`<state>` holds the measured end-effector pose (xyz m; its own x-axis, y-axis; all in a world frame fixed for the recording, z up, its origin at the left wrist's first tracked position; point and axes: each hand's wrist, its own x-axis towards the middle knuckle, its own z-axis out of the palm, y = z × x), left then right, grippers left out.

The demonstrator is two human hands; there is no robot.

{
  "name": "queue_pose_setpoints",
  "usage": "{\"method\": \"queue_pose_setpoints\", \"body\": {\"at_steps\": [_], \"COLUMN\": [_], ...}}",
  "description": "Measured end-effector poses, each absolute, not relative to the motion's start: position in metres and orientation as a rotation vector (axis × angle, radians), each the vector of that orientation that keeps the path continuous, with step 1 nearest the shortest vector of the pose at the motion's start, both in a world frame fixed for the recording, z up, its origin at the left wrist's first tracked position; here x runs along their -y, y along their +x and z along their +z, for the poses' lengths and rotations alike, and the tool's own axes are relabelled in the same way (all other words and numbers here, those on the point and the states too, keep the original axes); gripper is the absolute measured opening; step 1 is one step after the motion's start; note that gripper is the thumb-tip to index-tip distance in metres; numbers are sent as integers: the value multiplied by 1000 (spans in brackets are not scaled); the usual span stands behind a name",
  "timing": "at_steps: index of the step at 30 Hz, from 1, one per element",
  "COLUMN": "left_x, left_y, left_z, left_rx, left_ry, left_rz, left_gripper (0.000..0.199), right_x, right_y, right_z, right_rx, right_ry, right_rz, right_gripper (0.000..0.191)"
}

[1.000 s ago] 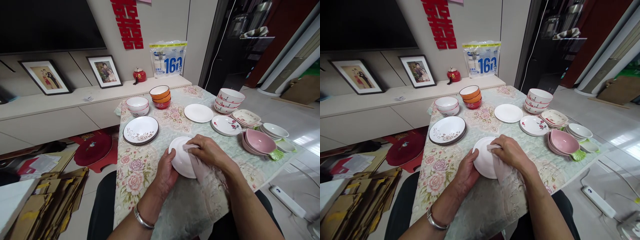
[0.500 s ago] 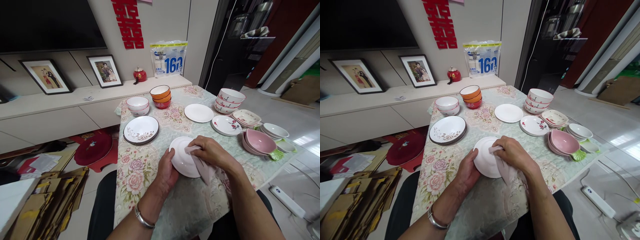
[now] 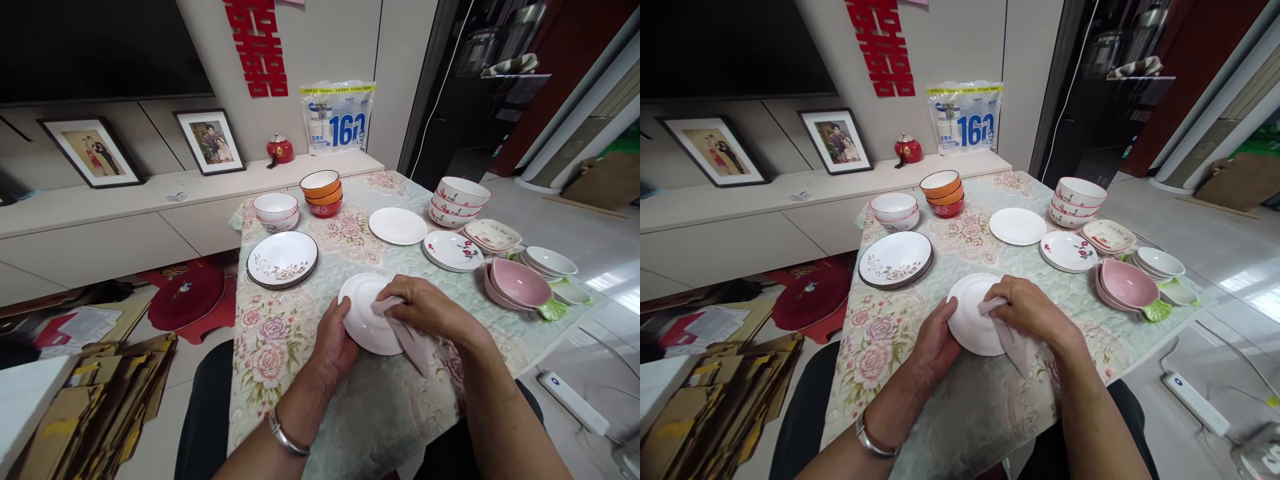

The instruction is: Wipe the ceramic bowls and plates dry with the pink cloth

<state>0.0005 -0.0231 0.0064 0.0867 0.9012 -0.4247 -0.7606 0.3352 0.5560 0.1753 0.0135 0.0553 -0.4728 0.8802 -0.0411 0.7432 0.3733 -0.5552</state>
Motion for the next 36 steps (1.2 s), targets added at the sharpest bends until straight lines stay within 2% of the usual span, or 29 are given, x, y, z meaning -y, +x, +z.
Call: {"method": "queue_pose_setpoints", "body": {"at_steps": [3,5,10,13,18,24,32,36], "left_x": [23,23,23,23,24,24,23,25], "left_y": [1,1,-2,-1,0,-1,1,0], "left_z": [6,5,4,5,6,5,6,4], "left_rx": [-806,-790,-757,-773,-805,-747,-834,-783], "left_ry": [216,215,222,225,205,227,182,214], "left_rz": [1260,1258,1244,1238,1252,1262,1234,1248], "left_gripper": [29,28,30,32,32,26,27,30], "right_x": [-15,-14,-9,-8,-6,-7,-6,6], "right_y": [168,156,151,171,180,144,151,148], "right_z": [52,50,58,63,63,56,64,78], "right_rx": [2261,2259,2420,2449,2388,2400,2330,2489], "right_ry": [-1625,-1583,-1234,-1285,-1558,-1331,-1948,-1836], "right_rz": [534,467,768,899,668,618,247,397], "right_gripper": [23,23,24,24,22,21,20,12]}}
